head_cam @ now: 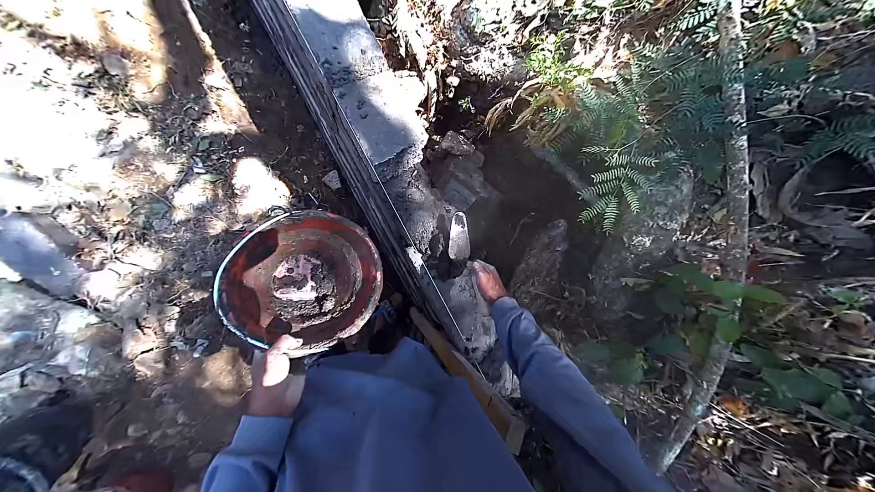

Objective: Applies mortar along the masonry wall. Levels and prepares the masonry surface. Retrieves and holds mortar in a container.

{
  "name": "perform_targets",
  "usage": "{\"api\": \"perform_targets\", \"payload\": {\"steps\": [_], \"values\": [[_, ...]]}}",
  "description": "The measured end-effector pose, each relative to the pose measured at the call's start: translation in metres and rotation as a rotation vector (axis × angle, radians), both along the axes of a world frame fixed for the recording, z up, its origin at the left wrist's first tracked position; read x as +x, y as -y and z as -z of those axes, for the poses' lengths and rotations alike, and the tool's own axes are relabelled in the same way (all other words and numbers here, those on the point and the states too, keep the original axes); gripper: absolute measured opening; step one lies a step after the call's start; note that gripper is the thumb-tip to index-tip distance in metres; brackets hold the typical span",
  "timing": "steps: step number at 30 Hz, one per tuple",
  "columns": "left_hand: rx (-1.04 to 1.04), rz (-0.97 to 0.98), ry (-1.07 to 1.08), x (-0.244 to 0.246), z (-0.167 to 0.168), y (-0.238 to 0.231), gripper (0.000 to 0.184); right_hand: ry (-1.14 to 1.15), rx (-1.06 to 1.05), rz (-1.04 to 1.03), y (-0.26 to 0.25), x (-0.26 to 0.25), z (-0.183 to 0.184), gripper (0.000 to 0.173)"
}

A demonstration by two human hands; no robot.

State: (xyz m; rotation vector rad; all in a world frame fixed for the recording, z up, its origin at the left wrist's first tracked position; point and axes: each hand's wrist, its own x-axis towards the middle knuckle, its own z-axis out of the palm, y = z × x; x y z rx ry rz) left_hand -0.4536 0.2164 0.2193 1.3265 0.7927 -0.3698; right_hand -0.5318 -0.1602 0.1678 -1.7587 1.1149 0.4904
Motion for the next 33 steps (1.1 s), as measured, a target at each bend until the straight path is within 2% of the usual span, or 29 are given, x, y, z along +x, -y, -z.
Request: {"api": "perform_targets", "payload": {"steps": [2, 6, 9, 12, 13, 17, 19, 22, 25, 28, 30, 33], "values": [[0.014, 0.010, -0.023, 0.001, 0.003, 0.002, 0.039, -0.093, 0.056, -0.129, 0.010, 0.015, 0.002, 0.049], [0.055, 0.057, -0.073, 0.002, 0.012, 0.012, 0.029, -0.274, -0.060, -0.530, 0.000, 0.039, -0.009, 0.050], [0.100, 0.154, -0.128, 0.003, 0.032, 0.026, 0.031, -0.348, -0.121, -0.575, -0.013, 0.044, -0.009, 0.050], [0.082, 0.252, -0.126, 0.005, 0.051, 0.043, 0.047, -0.403, -0.147, -0.628, -0.018, 0.047, -0.010, 0.054], [0.092, 0.312, -0.123, 0.005, 0.055, 0.048, 0.046, -0.425, -0.160, -0.650, -0.018, 0.048, -0.012, 0.054], [0.215, 0.511, -0.134, 0.008, 0.059, 0.060, 0.024, -0.509, -0.213, -0.754, -0.008, 0.067, -0.044, 0.049], [0.210, 0.461, -0.178, 0.006, 0.057, 0.062, 0.030, -0.420, -0.196, -0.677, 0.003, 0.076, -0.048, 0.050], [0.153, 0.309, -0.220, -0.001, 0.060, 0.062, 0.049, -0.301, -0.148, -0.627, 0.015, 0.098, -0.022, 0.053], [0.110, 0.260, -0.270, 0.000, 0.059, 0.061, 0.066, -0.430, -0.183, -0.732, 0.001, 0.118, -0.015, 0.053], [0.051, 0.248, -0.253, -0.001, 0.061, 0.061, 0.073, -0.487, -0.244, -0.806, -0.014, 0.102, -0.015, 0.052], [0.036, 0.254, -0.231, 0.000, 0.064, 0.059, 0.073, -0.505, -0.256, -0.769, -0.023, 0.086, -0.012, 0.051], [0.020, 0.224, -0.234, 0.003, 0.063, 0.057, 0.074, -0.535, -0.287, -0.822, -0.013, 0.081, -0.031, 0.049]]}}
